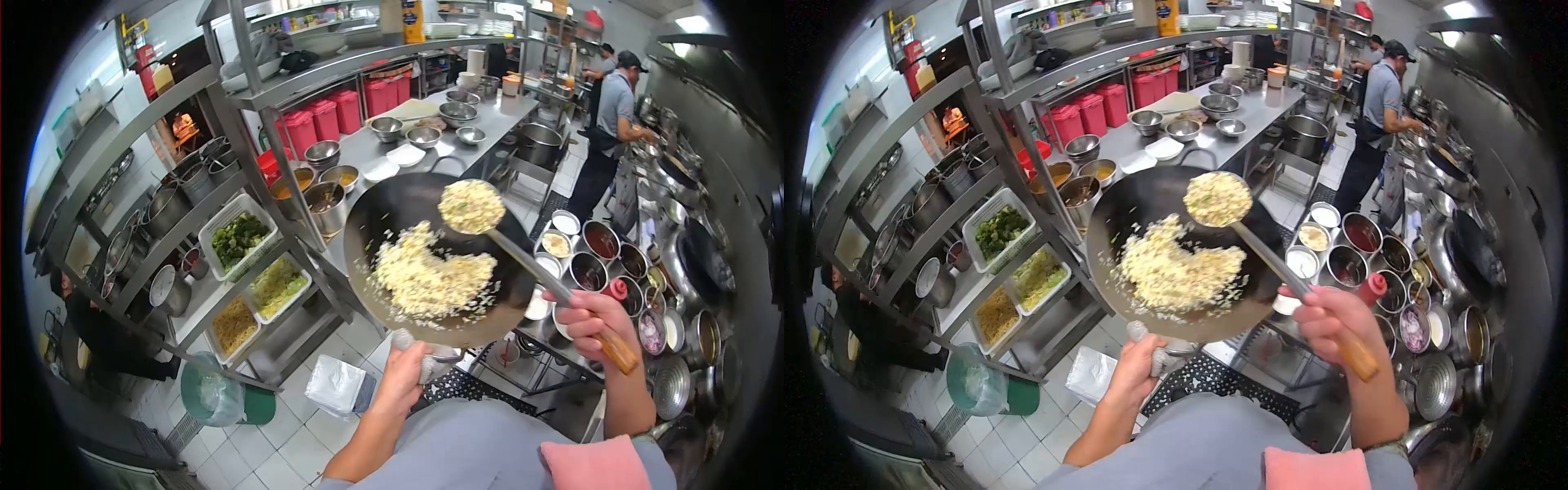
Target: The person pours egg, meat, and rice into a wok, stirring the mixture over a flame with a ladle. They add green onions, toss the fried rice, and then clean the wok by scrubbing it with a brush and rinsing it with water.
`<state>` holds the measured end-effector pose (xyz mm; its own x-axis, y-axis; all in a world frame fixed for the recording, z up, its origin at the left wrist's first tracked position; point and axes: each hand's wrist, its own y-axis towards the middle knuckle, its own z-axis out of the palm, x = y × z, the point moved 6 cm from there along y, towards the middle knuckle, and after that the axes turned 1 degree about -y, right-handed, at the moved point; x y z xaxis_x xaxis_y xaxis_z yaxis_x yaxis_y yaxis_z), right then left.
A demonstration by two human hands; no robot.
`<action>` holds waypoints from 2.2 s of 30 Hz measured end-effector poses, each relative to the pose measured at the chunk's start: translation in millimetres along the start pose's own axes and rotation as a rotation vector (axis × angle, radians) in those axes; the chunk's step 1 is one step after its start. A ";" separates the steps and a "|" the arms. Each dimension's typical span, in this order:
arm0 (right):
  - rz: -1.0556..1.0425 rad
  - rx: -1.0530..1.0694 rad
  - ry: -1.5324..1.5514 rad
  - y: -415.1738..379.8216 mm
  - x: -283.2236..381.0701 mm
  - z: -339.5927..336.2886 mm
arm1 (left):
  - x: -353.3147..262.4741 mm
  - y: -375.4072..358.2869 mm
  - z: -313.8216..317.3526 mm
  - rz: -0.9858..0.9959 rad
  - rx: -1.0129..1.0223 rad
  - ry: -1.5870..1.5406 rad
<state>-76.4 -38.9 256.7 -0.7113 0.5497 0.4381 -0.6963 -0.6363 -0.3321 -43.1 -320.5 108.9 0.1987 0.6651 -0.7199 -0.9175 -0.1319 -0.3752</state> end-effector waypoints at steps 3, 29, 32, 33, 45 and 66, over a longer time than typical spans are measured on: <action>0.182 0.051 0.037 63.0 -4.3 0.6 | -7.1 10.1 -47.5 0.007 -0.155 -0.054; -0.260 -0.081 -1.506 596.4 164.1 -87.0 | 51.4 4.9 -68.4 0.130 -0.724 0.343; -0.509 -0.174 -1.949 623.3 154.1 -129.5 | 70.2 4.6 -86.1 -0.038 -0.824 0.381; -0.475 -0.209 -1.983 614.7 149.3 -126.7 | 82.6 5.1 -93.4 -0.066 -0.849 0.054; 0.028 0.220 -0.417 555.7 168.2 -62.9 | 42.5 -23.1 -54.0 0.347 -0.696 0.366; 0.108 0.558 -1.474 235.0 -54.8 7.6 | 82.9 -97.9 -120.5 0.551 -0.713 -0.550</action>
<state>-200.3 -222.7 161.0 0.1926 -0.2860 0.9387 -0.2928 -0.9298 -0.2232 104.7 -341.0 15.6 -0.5313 0.5996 -0.5985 -0.3833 -0.8002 -0.4613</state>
